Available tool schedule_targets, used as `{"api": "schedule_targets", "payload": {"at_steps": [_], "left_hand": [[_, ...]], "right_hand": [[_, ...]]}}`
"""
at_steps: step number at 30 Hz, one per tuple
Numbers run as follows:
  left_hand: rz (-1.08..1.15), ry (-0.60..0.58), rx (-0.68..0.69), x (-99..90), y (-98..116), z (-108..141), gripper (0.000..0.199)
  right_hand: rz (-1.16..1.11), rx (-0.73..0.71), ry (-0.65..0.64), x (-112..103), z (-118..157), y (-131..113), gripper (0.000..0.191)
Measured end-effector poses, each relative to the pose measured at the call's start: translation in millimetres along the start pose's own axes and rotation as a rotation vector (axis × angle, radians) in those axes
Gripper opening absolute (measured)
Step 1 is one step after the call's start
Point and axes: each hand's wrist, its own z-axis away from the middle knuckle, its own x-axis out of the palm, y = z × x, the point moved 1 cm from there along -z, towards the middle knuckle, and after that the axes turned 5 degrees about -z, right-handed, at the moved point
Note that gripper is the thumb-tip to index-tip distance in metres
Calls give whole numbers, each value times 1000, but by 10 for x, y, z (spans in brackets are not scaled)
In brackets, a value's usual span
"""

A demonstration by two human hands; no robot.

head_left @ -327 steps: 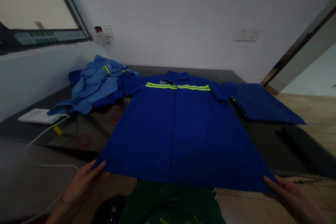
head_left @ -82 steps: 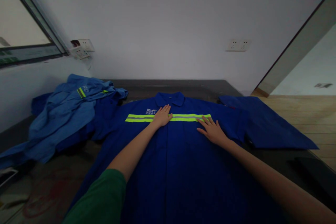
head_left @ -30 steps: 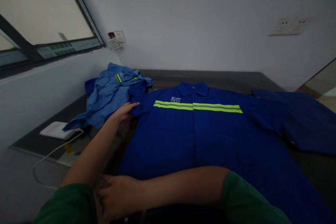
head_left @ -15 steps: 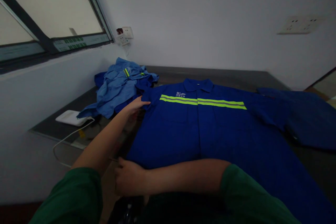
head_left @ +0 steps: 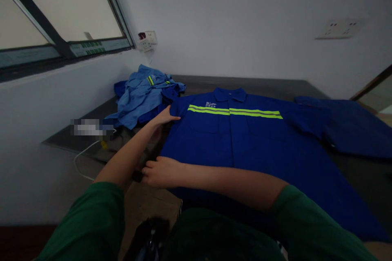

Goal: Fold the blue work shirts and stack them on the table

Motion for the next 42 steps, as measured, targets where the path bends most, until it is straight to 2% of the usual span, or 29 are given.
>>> {"api": "schedule_targets", "payload": {"at_steps": [3,6,8,10,15,18,21,23,25,30,34,37,42], "left_hand": [[-152,1,29,7,19,19,95],[-199,53,56,-9,99,16,91],[-168,114,63,-42,204,-7,84],[-113,186,52,-87,351,-43,76],[128,307,16,-140,802,-148,63],[267,318,-20,-95,1009,-218,52],[364,318,-26,7,1130,-301,47],[408,299,-36,136,1186,-359,47],[425,264,-55,340,1244,-410,48],[315,126,-76,1121,1409,-482,50],[133,105,-70,1671,1469,-529,48],[81,121,-66,1890,1462,-583,48],[28,149,-39,2009,1497,-650,49]], "right_hand": [[-5,95,-66,-79,8,14,23],[-27,116,-123,-127,4,4,21],[-21,113,-109,-146,32,1,17],[5,101,-22,-166,109,7,15],[75,118,191,-296,495,51,19],[113,115,205,-436,787,71,21],[135,149,165,-524,1092,63,21],[133,187,133,-517,1294,29,19],[112,233,103,-466,1479,-33,17],[18,365,78,-343,1785,-244,13],[-27,436,82,-341,1899,-372,21],[-43,486,86,-345,2003,-415,24],[-61,531,84,-324,2220,-473,21]]}}
